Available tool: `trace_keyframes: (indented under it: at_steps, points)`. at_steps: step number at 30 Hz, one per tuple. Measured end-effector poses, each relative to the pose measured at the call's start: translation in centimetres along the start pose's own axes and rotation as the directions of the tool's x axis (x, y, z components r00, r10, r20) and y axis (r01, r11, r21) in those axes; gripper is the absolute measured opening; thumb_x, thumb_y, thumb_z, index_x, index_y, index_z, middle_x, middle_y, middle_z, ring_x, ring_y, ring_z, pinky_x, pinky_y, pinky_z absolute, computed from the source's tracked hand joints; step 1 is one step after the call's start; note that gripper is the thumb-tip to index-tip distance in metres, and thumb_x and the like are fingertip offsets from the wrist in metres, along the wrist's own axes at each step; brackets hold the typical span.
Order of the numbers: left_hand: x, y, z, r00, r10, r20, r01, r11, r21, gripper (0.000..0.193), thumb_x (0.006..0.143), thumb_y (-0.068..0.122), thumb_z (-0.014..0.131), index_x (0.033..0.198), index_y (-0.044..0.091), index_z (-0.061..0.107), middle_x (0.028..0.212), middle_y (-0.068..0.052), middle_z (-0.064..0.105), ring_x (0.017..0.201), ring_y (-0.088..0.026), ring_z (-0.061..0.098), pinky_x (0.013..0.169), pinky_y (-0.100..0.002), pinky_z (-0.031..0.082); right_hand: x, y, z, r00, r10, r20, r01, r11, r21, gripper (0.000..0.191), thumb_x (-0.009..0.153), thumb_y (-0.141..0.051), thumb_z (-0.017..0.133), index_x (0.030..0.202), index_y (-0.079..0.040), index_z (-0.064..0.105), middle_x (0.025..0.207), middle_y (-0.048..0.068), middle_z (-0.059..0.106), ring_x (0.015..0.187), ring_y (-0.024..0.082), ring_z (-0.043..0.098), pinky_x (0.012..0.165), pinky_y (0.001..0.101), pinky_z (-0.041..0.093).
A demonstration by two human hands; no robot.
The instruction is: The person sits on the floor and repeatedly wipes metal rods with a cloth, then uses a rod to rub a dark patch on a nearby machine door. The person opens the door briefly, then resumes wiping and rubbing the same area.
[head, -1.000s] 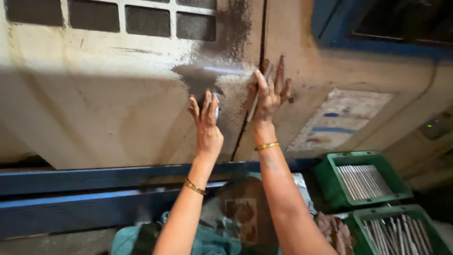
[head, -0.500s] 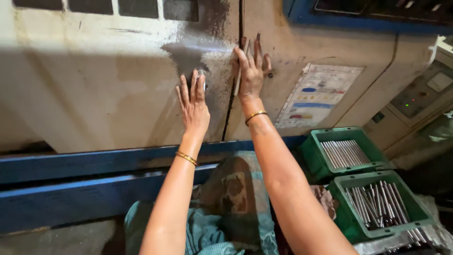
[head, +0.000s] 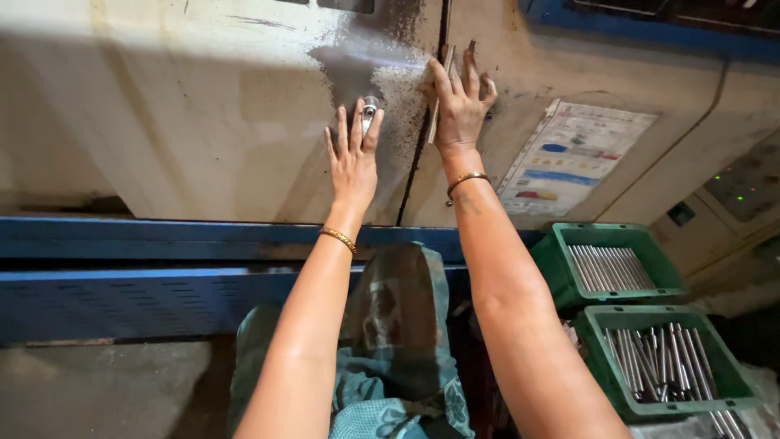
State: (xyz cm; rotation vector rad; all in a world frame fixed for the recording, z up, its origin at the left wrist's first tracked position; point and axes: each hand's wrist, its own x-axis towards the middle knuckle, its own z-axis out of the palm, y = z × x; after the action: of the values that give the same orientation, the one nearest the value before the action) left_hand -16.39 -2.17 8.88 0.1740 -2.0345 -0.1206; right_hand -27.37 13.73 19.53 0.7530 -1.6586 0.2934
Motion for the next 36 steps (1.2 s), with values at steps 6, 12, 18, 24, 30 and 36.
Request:
trace_keyframes:
  at_steps: [6,12,18,24,30,36]
  points:
    - [0.0,-0.6,0.0,1.000,-0.007,-0.020,0.006,0.998,-0.060,0.089,0.095,-0.003,0.056,0.166,0.033,0.017,0.174,-0.003,0.014,0.160,-0.036,0.015,0.126,-0.064,0.021,-0.1,-0.2,0.3,1.000,-0.023,-0.002,0.023,0.999,-0.036,0.046,0.104,-0.033,0.073,0.147,-0.024,0.060,0.139,0.000,0.068,0.149,0.025,0.039,0.114,0.0533,0.026]
    - [-0.2,-0.2,-0.3,1.000,-0.005,-0.028,0.002,0.995,-0.098,0.089,0.093,-0.006,0.056,0.165,0.033,0.020,0.174,-0.003,0.017,0.160,-0.038,0.016,0.126,-0.066,0.020,-0.2,-1.2,0.0,0.998,0.044,-0.050,-0.042,0.999,0.034,0.048,0.100,-0.037,0.075,0.143,-0.023,0.060,0.143,0.010,0.063,0.149,0.027,0.036,0.116,0.0556,0.023]
    - [-0.6,0.2,-0.9,0.999,0.009,-0.043,-0.017,0.982,-0.188,0.088,0.091,-0.008,0.055,0.164,0.031,0.025,0.173,-0.006,0.017,0.159,-0.041,0.017,0.126,-0.068,0.018,-1.2,-2.1,-0.5,0.980,0.198,0.013,-0.198,0.967,0.159,0.042,0.105,-0.035,0.068,0.144,-0.020,0.061,0.149,0.004,0.062,0.154,0.026,0.036,0.124,0.0546,0.020]
    - [-1.3,1.0,-1.7,0.999,-0.011,-0.052,-0.002,0.973,-0.230,0.082,0.090,-0.008,0.054,0.160,0.030,0.034,0.171,-0.007,0.026,0.158,-0.041,0.021,0.126,-0.068,0.017,-2.0,-5.0,0.7,0.870,0.448,-0.207,-0.345,0.852,0.393,0.047,0.111,-0.048,0.043,0.136,-0.013,0.061,0.149,0.011,0.062,0.153,0.026,0.041,0.127,0.0519,0.013]
    - [-2.7,2.2,-2.0,0.986,-0.054,-0.156,0.008,0.960,-0.279,0.074,0.090,-0.007,0.055,0.154,0.027,0.043,0.164,-0.009,0.041,0.155,-0.042,0.030,0.126,-0.068,0.016,-2.3,-6.6,-0.7,0.817,0.433,-0.380,-0.288,0.878,0.381,0.045,0.115,-0.045,0.038,0.129,-0.009,0.061,0.140,0.018,0.066,0.148,0.033,0.049,0.130,0.0502,0.017]
    - [-4.4,2.7,-2.9,0.991,-0.047,-0.129,-0.006,0.925,-0.380,0.076,0.085,-0.012,0.056,0.152,0.024,0.045,0.162,-0.012,0.043,0.156,-0.044,0.028,0.126,-0.073,0.012,-2.5,-8.5,-2.6,0.720,0.591,-0.363,-0.387,0.777,0.497,0.044,0.115,-0.045,0.042,0.127,-0.006,0.061,0.133,0.016,0.072,0.142,0.031,0.057,0.132,0.0476,0.020]
